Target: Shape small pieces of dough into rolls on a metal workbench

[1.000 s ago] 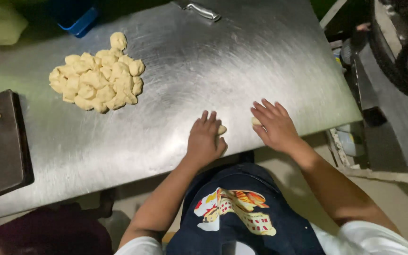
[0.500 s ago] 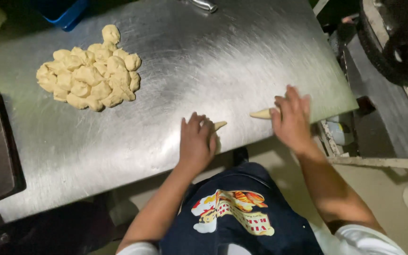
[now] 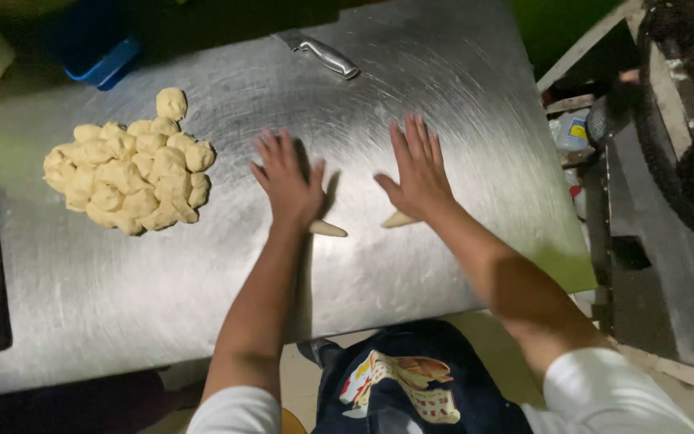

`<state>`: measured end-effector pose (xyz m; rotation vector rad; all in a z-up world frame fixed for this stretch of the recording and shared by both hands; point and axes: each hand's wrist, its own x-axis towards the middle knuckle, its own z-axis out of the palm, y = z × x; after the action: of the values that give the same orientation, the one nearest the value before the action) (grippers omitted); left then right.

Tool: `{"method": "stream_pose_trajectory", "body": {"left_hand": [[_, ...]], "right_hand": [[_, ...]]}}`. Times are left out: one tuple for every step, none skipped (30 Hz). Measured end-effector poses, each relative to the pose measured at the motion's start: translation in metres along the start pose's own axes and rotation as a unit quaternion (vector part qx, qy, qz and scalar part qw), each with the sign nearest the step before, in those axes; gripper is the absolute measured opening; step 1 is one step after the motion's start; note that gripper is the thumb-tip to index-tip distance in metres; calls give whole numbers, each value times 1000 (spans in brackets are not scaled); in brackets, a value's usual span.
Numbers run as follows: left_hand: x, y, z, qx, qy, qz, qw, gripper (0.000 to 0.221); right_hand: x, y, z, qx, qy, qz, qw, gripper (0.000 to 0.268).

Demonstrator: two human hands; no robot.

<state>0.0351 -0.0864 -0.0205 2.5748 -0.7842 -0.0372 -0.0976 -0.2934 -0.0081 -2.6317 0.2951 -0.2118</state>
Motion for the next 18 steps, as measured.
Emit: {"method": "stream_pose_trajectory", "body": {"left_hand": [[14,-10,9,-15,80,-11,997,82],[26,-20,17,-29,159,-23,987,76],[21,-24,24,-25,159,-29,987,76],[18,-28,29,-12,199,-4,980,72],[15,-33,33,2,238,22,971,67],[-5,-23,23,6,239,17,971,67],[-26,-13,13,3,194,38,980,72],[-40,-2,3,0,152,63,986,77],[-57,6,-6,3,156,63,986,77],[-80,14,-13,12,62,50,997,82],[-102,22,-21,20,-32,37,999,87],[-124,24,-28,20,-30,36,999,87],[-145,25,-35,42,-48,81,995,90],[-167,27,-40,61,-68,127,988,95],[-181,19,-32,59,-68,128,988,95],[-197,9,-25,24,-39,144,989,67],[-213,-1,-18,-10,-10,159,987,41],[-222,-2,-17,-10,-7,158,987,41]], "right_hand": [[16,8,5,6,66,-25,997,86],[30,15,9,13,130,-50,990,77],[28,18,12,17,125,-54,991,77],[29,20,14,26,116,-50,992,73],[30,21,15,34,108,-47,992,71],[13,21,13,38,104,-50,993,71],[-3,21,11,19,74,-53,996,72],[-15,22,6,-2,48,-57,997,73],[-33,20,-3,-1,50,-61,997,73],[-57,17,-11,-30,-25,-78,996,75],[-80,13,-18,-61,-100,-94,989,77],[-104,19,-18,-61,-100,-96,989,77],[-127,24,-17,-79,-89,-158,980,73],[-152,30,-18,-98,-79,-216,968,69],[-164,39,-18,-100,-79,-215,968,69],[-176,46,-17,-55,-37,-239,969,53],[-188,52,-16,-10,5,-262,965,38],[-189,58,-8,-11,5,-265,964,38]]}}
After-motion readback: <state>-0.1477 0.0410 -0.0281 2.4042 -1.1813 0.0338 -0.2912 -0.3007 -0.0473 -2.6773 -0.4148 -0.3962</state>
